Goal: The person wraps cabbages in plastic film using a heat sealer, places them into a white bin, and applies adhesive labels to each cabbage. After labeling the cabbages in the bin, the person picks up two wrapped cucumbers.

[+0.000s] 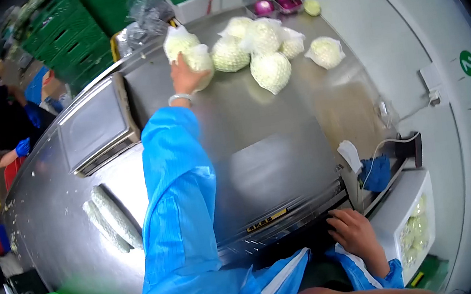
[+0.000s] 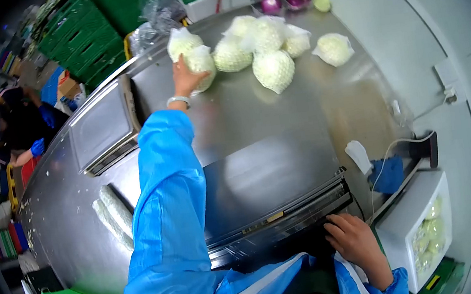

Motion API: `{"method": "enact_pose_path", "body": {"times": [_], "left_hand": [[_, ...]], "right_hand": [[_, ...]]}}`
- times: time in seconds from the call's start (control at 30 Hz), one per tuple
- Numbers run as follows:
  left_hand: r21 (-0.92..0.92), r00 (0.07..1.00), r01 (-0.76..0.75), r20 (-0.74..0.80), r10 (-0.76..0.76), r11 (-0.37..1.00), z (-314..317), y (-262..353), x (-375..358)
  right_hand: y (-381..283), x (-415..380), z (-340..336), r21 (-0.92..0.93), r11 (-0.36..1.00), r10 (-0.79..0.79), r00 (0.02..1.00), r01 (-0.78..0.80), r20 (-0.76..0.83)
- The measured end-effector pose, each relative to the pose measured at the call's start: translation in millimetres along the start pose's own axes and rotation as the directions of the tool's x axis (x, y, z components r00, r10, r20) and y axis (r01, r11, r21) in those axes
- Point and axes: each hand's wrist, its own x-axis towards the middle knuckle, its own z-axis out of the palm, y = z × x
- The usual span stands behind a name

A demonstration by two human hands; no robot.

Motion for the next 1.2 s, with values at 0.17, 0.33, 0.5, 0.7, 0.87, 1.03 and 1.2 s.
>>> {"method": "enact_pose_path", "body": {"times": [0.17,0.33,0.5,0.7,0.87,1.03,1.2], "left_hand": [[-0.087,1.0,0.006,0.014,-0.004,0.996,4,-28,8],[-0.742,0.864,0.504,0.428,-0.266,0.442,-63,7,-37],[-0.714,0.831,0.487,0.556,-0.016,0.504,-158,106,-111],[-0.428,0.736,0.506,0.667,-0.117,0.749,-201,217,-253],[-0.397,0.816,0.356,0.574,-0.074,0.846,-201,191,-329],[-0.344,0.973,0.192,0.188,-0.133,0.919,-136,150,-387],[-0.701,0.943,0.333,0.244,-0.227,0.631,-145,201,-396]], "right_hand": [[28,7,6,-0.001,0.999,0.054,0.997,-0.054,0.063],[39,24,6,0.031,0.999,-0.037,0.995,0.034,0.096],[23,63,-10,0.016,0.974,-0.218,0.962,0.224,-0.163],[-15,117,19,0.595,0.753,-0.037,0.92,0.283,-0.39],[16,121,70,0.989,0.14,0.087,0.996,-0.045,0.033],[19,119,81,0.883,0.447,0.156,0.984,-0.143,0.081],[20,112,80,0.738,0.672,0.139,0.989,-0.057,-0.05]]}}
